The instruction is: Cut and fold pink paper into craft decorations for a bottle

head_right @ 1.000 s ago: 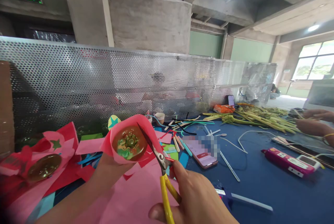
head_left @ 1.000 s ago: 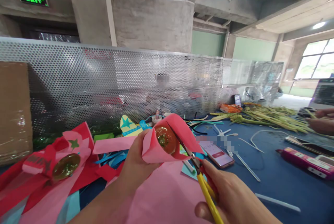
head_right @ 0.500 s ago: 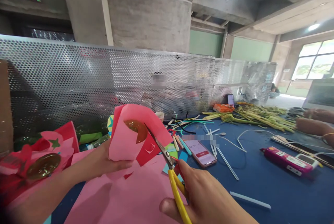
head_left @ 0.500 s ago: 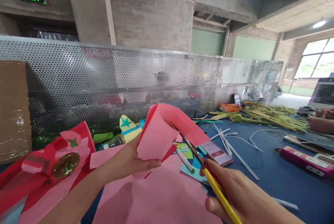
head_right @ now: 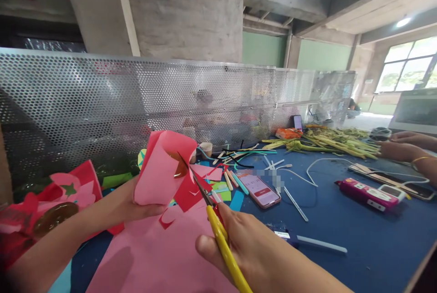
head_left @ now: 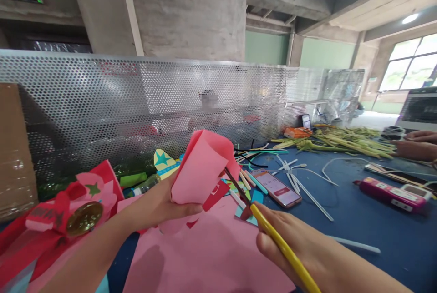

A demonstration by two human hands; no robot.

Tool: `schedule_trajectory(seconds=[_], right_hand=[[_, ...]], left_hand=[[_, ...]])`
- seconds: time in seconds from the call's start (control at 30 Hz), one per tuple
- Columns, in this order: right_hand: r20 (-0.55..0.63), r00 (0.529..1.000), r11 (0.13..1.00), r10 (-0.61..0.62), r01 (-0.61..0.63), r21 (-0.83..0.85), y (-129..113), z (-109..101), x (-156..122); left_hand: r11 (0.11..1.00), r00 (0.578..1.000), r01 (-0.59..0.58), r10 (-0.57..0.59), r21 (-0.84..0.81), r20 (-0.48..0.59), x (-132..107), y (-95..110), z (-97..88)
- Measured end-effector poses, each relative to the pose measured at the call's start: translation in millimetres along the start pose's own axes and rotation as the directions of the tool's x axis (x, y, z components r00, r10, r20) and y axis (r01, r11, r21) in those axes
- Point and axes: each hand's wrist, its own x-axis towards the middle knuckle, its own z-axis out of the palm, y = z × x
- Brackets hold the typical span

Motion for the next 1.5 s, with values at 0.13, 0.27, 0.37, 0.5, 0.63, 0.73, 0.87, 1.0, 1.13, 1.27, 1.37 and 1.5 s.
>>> schedule_trajectory(seconds=[0.13,0.27,0.37,0.5,0.63,0.73,0.87,1.0,1.13,1.27,1.37,1.5], right_hand=[[-0.073,0.983,0.978,-0.167,0.156,-0.139,10.3,8.4,0.0],[-0.059,0.984,0.971,-0.169,0.156,-0.179,17.7,11.5,1.4],[0.013,0.997,0.989,-0.075,0.076,-0.124,14.8,8.6,3.2],[0.063,0.992,0.994,0.105,-0.106,0.015,8.8,5.4,3.3],[0.085,0.983,0.979,0.166,-0.174,0.108,8.7,5.9,2.8],[0.101,0.969,0.966,0.228,-0.238,0.102,10.4,6.6,4.3],[0.163,0.934,0.942,0.317,-0.330,0.059,12.5,5.4,6.3],[0.204,0.883,0.903,0.424,-0.430,-0.014,12.9,0.8,5.9],[0.229,0.866,0.894,0.445,-0.445,-0.055,8.4,-6.8,0.2],[0.206,0.906,0.929,0.370,-0.365,-0.064,-1.0,-15.2,-11.3],[0.173,0.945,0.960,0.280,-0.274,-0.056,-4.0,-17.1,-18.5],[0.166,0.968,0.982,0.186,-0.186,-0.015,-0.6,-11.9,-21.4]], left_hand=[[0.990,0.986,0.111,-0.120,0.081,0.116,1.9,6.3,-6.2],[0.990,0.983,0.119,-0.128,0.074,0.133,2.5,9.3,-4.2],[0.994,0.977,0.102,-0.106,0.035,0.185,3.6,7.2,-3.2],[0.992,0.959,0.113,-0.092,-0.063,0.267,3.1,4.8,-6.3],[0.975,0.945,0.156,-0.100,-0.160,0.312,1.0,5.3,-9.0],[0.972,0.944,0.136,-0.069,-0.189,0.322,1.4,3.6,-9.3],[0.973,0.936,0.132,-0.060,-0.189,0.347,2.3,-3.2,-10.1],[0.970,0.909,0.167,-0.082,-0.176,0.408,1.5,-8.8,-14.5],[0.965,0.869,0.172,-0.053,-0.199,0.492,1.6,-8.5,-18.8],[0.933,0.840,0.199,-0.004,-0.301,0.543,1.6,-5.4,-18.0],[0.887,0.804,0.294,-0.029,-0.355,0.594,1.0,-4.9,-15.5],[0.856,0.747,0.384,-0.069,-0.345,0.662,-0.4,-5.8,-13.7]])
